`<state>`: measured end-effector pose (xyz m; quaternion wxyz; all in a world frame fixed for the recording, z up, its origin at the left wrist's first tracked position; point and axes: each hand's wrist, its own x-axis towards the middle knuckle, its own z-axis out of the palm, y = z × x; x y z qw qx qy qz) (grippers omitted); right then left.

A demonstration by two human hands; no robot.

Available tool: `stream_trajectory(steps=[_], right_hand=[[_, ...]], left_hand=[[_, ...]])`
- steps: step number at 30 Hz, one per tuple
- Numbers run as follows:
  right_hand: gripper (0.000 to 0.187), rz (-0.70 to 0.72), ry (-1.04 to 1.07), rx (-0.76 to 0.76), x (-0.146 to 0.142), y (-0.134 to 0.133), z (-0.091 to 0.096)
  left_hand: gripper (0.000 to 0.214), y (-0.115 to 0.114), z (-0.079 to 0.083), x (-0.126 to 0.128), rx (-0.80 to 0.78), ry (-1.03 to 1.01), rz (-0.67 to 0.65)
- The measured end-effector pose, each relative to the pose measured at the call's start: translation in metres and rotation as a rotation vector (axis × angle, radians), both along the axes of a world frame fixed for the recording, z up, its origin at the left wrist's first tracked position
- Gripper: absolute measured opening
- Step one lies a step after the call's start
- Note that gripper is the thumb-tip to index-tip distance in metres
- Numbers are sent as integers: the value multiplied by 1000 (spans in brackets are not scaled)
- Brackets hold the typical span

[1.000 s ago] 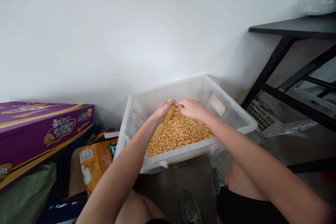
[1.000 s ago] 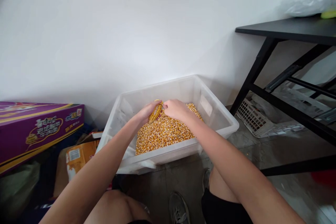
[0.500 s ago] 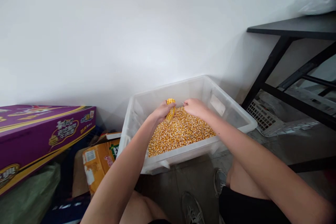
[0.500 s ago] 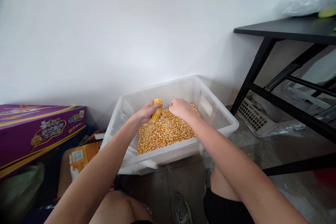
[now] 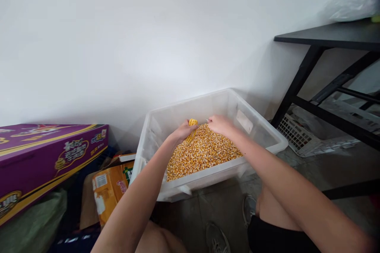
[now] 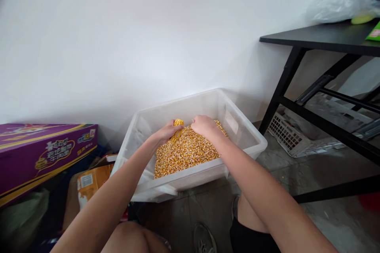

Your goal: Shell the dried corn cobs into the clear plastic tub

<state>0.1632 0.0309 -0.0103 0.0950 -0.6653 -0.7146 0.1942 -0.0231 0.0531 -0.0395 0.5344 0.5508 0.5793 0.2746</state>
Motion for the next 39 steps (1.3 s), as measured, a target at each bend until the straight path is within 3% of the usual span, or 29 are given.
stream_trajectory(steps=[8, 15, 21, 29, 39], right_hand=[[31, 19, 79, 8, 2, 4, -1], [41, -51, 376, 80, -10, 0, 9], [41, 8, 668, -134, -16, 2, 6], [54, 13, 730, -223, -27, -7, 9], [43, -52, 892, -305, -40, -19, 11]], left_hand=[[40, -2, 8, 6, 24, -105, 83], [47, -4, 24, 10, -94, -245, 112], [53, -17, 32, 25, -154, -331, -48], [52, -24, 39, 38, -91, -442, 80], [54, -30, 35, 42, 9, -480, -31]])
